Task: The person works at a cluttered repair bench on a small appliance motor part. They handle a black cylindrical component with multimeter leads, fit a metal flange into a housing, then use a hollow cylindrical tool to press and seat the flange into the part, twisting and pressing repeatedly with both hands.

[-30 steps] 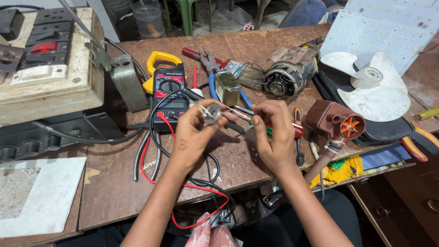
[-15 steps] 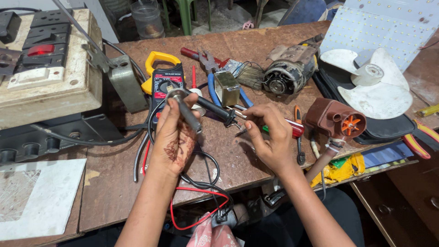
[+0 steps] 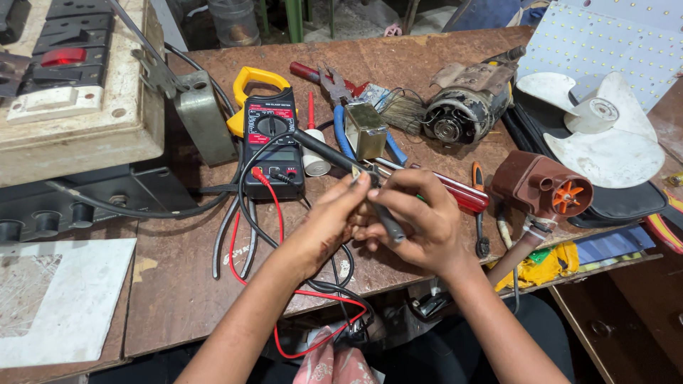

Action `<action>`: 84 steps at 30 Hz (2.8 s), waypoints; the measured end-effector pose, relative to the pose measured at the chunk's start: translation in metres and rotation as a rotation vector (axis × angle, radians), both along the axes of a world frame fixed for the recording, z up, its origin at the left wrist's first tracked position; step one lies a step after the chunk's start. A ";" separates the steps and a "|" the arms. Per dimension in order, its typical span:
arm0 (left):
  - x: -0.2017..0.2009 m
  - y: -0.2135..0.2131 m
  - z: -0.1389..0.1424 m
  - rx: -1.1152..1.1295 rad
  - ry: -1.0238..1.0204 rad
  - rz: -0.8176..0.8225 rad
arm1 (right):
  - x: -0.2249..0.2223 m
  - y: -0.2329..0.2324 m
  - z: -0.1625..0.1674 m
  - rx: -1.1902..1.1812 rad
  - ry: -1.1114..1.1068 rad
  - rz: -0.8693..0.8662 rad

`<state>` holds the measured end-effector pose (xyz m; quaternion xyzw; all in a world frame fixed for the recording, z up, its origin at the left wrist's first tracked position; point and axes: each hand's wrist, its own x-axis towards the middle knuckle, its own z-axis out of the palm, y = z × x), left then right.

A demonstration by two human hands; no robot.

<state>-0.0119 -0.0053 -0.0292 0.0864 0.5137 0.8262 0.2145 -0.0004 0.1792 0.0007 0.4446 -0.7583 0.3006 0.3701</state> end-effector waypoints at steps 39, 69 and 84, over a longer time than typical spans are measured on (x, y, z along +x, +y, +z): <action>-0.002 0.003 -0.010 -0.122 0.266 -0.124 | 0.010 0.004 0.005 -0.054 0.041 -0.044; -0.002 0.000 -0.005 0.008 0.213 -0.107 | 0.007 0.002 0.001 -0.081 -0.062 -0.130; 0.000 0.001 -0.007 -0.199 0.343 0.112 | -0.003 0.005 -0.008 -0.623 -0.613 0.120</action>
